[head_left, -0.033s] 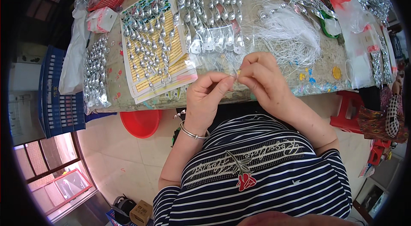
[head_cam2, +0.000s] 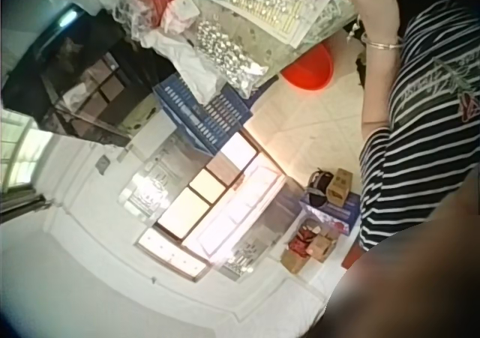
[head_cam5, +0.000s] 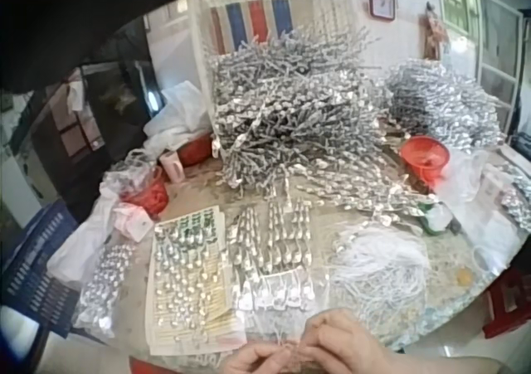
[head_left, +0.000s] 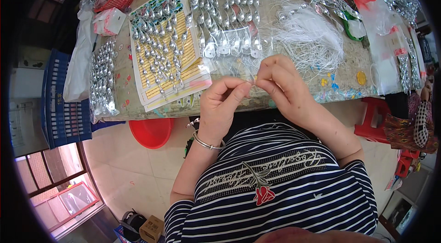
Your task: Packing silver-colored toy components into plastic bags and organizing them on a workstation table.
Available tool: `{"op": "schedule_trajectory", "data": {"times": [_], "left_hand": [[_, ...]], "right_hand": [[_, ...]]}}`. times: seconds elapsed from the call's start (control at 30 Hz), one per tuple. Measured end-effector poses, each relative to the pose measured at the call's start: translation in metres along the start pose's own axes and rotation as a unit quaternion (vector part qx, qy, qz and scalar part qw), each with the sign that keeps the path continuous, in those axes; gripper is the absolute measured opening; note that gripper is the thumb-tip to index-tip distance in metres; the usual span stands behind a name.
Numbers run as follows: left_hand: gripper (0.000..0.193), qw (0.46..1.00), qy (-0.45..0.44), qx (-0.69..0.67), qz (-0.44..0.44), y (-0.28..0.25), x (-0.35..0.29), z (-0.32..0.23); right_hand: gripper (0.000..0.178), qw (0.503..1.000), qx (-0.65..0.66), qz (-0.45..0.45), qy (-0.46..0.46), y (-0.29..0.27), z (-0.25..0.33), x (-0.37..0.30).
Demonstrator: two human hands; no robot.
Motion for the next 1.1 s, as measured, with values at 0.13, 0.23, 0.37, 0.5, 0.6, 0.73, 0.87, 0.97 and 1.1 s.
{"op": "schedule_trajectory", "data": {"times": [0.13, 0.23, 0.37, 0.5, 0.6, 0.73, 0.87, 0.97, 1.1], "left_hand": [[0.007, 0.997, 0.016, 0.064, 0.040, -0.004, -0.001, 0.003], [0.006, 0.999, 0.013, 0.036, 0.035, -0.003, 0.000, 0.004], [0.005, 0.999, -0.037, -0.007, 0.038, -0.002, -0.001, 0.001], [0.006, 0.998, -0.039, -0.040, 0.018, -0.001, -0.002, 0.002], [0.005, 0.998, -0.043, -0.056, -0.005, 0.000, -0.001, 0.002], [0.004, 0.999, -0.018, -0.031, -0.030, -0.001, -0.002, 0.003], [0.006, 1.000, 0.001, 0.001, -0.013, -0.005, -0.005, 0.007], [0.005, 0.997, 0.037, 0.058, -0.020, -0.006, -0.004, 0.010], [0.004, 0.989, 0.058, 0.132, -0.008, -0.007, -0.004, 0.009]], "right_hand": [[0.004, 0.983, 0.164, 0.044, 0.075, 0.002, -0.006, 0.001], [0.006, 0.970, 0.209, 0.059, 0.111, 0.004, -0.007, 0.004], [0.006, 0.969, 0.225, 0.042, 0.092, 0.005, -0.006, 0.006], [0.006, 0.962, 0.251, 0.037, 0.095, 0.006, -0.005, 0.008], [0.007, 0.960, 0.263, 0.013, 0.094, 0.008, -0.008, 0.008], [0.010, 0.992, 0.108, -0.014, 0.065, -0.004, -0.001, 0.006], [0.010, 0.990, 0.125, -0.002, 0.066, 0.002, 0.008, -0.001], [0.012, 0.993, 0.097, -0.003, 0.071, 0.004, 0.006, -0.002], [0.015, 0.997, 0.071, -0.017, 0.037, 0.005, 0.004, -0.003]]}}
Point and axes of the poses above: each hand's wrist, its own x-axis towards the middle knuckle, its own y-axis out of the palm, z = x × y, the point moved 1 cm from there along x, towards the middle knuckle, and after that the axes turned 13 degrees about z, right-handed, at the moved point
